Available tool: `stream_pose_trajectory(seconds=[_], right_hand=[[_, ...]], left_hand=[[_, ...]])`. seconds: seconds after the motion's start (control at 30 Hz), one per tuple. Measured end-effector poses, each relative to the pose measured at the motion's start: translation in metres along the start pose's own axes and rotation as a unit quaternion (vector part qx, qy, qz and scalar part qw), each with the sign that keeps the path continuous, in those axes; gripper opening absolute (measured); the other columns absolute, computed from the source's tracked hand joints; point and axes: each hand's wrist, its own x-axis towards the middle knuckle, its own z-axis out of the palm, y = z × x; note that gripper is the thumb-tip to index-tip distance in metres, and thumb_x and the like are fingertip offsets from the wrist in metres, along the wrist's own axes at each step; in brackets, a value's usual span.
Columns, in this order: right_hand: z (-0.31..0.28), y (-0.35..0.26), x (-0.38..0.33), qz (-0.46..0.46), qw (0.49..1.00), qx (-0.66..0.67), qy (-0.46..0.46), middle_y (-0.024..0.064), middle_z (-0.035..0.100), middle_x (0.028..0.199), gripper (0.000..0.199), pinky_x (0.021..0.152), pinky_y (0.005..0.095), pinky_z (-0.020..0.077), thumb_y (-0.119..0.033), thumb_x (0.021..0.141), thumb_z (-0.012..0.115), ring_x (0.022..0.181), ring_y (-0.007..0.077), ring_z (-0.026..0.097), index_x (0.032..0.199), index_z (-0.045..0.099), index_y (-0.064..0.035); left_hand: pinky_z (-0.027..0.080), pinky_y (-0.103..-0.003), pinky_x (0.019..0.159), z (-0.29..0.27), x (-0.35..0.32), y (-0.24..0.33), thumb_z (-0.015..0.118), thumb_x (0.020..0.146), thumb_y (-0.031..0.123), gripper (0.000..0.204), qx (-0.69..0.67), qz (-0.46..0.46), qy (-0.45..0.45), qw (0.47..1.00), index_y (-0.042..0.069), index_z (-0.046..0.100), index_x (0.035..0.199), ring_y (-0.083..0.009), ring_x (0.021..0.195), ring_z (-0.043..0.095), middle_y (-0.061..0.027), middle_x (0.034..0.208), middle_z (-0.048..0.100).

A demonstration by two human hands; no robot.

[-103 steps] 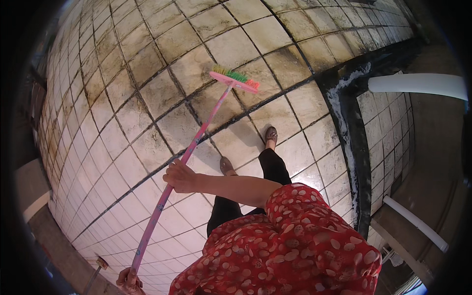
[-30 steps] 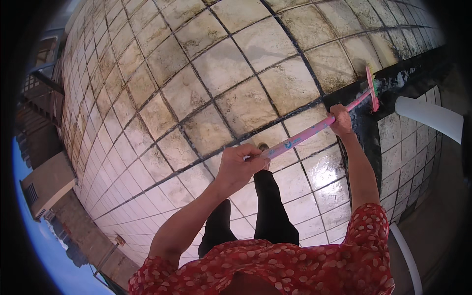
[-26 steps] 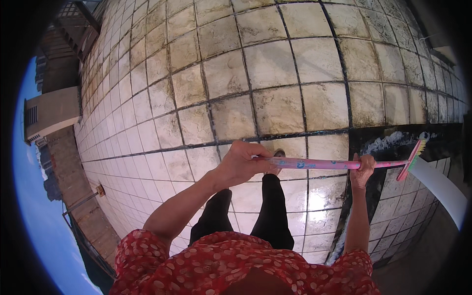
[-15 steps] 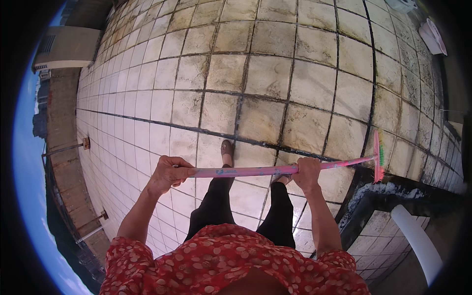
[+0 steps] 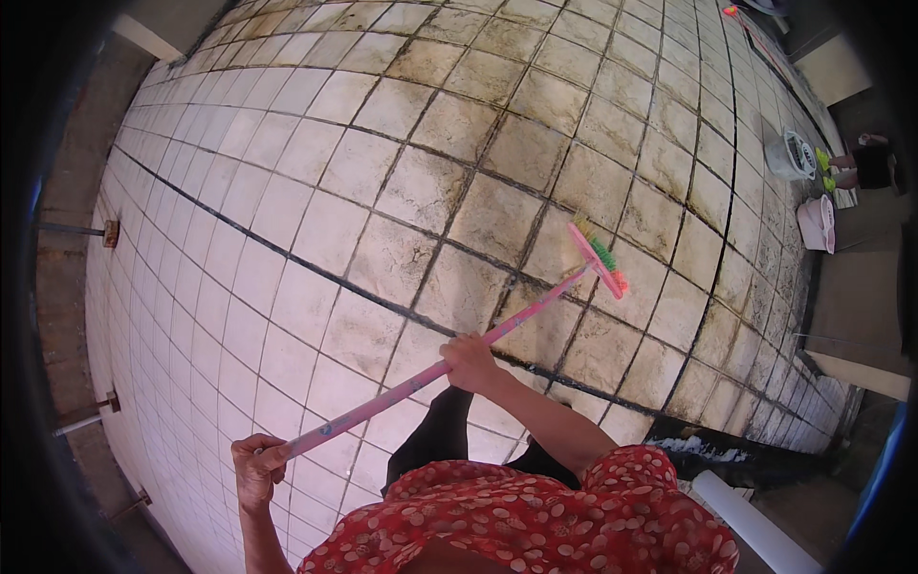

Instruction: The person cleans a tiled floor using a red squeegee and a pink broom. They move a pink bucket with a strainer to pour water onto the floor, then use the broom to scrub the tiles and the squeegee to push the water toward a drain.

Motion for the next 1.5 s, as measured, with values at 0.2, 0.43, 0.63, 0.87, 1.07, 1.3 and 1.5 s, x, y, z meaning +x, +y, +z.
stream_pose_trajectory(seconds=[0.2,0.43,0.63,0.87,1.07,1.3,1.5], right_hand=[[0.009,-0.045,0.108,-0.069,0.995,-0.002,-0.067,0.007,0.053,0.064,0.012,0.062,0.0385,0.0378,-0.011,0.056,0.06,0.069,0.0259,0.053,0.062,0.051,-0.0087],[-0.02,-0.026,0.246,-0.093,0.995,0.018,-0.004,0.0098,0.052,0.061,0.012,0.063,0.0411,0.0369,-0.01,0.055,0.06,0.065,0.0302,0.052,0.06,0.05,-0.0079],[-0.059,-0.004,0.423,-0.06,0.997,0.055,-0.007,0.0119,0.054,0.065,0.012,0.064,0.0428,0.0369,-0.008,0.057,0.058,0.069,0.0314,0.054,0.064,0.05,-0.0054],[-0.04,-0.013,0.654,-0.186,0.977,0.097,0.035,0.0083,0.049,0.062,0.016,0.062,0.0387,0.0334,-0.003,0.053,0.052,0.069,0.026,0.051,0.066,0.044,-0.0075],[-0.039,0.046,0.806,-0.084,0.989,0.118,-0.029,0.0093,0.055,0.061,0.004,0.073,0.0361,0.0384,-0.008,0.061,0.056,0.07,0.0271,0.054,0.063,0.054,-0.0058],[-0.042,0.209,0.732,0.214,0.953,0.016,0.213,0.0086,0.051,0.062,0.013,0.062,0.0399,0.0329,-0.008,0.058,0.06,0.065,0.0295,0.049,0.059,0.047,-0.0079],[-0.077,0.261,0.5,0.424,0.896,-0.11,0.066,0.0074,0.05,0.062,0.024,0.065,0.0416,0.0377,-0.022,0.066,0.065,0.069,0.0295,0.051,0.06,0.046,-0.0093]], left_hand=[[0.022,-0.021,0.031,-0.058,0.014,0.02,0.066,0.063,0.004,0.015,-0.054,0.007,0.069,0.996,-0.009,0.059,0.067,-0.0073,0.032,0.035,-0.0041,0.045,0.047],[0.029,-0.02,0.038,-0.061,0.087,0.14,0.066,0.065,0.008,0.018,0.034,0.017,0.129,0.991,-0.008,0.062,0.074,-0.0065,0.04,0.04,-0.0037,0.048,0.05],[0.03,-0.022,0.047,-0.07,0.205,0.255,0.063,0.069,0.013,0.02,0.108,0.187,0.211,0.953,-0.007,0.06,0.071,-0.0058,0.05,0.042,-0.001,0.051,0.048],[0.015,-0.021,0.034,-0.11,0.289,0.387,0.059,0.079,0.024,0.024,0.195,0.214,0.302,0.908,0.004,0.054,0.066,-0.0016,0.039,0.026,0.0049,0.045,0.035],[0.014,-0.021,0.034,-0.082,0.438,0.467,0.057,0.081,0.026,0.027,0.237,0.265,0.324,0.877,0.006,0.051,0.063,-0.0015,0.037,0.023,0.0057,0.046,0.032],[0.022,-0.022,0.039,0.041,0.676,0.547,0.062,0.076,0.015,0.019,0.248,0.291,-0.074,0.921,0.003,0.052,0.064,-0.0073,0.043,0.032,-0.0009,0.052,0.043],[0.04,-0.027,0.045,0.199,0.683,0.463,0.066,0.074,0.008,0.013,0.305,0.408,-0.473,0.719,-0.002,0.059,0.071,-0.0193,0.048,0.051,-0.0119,0.059,0.056]])
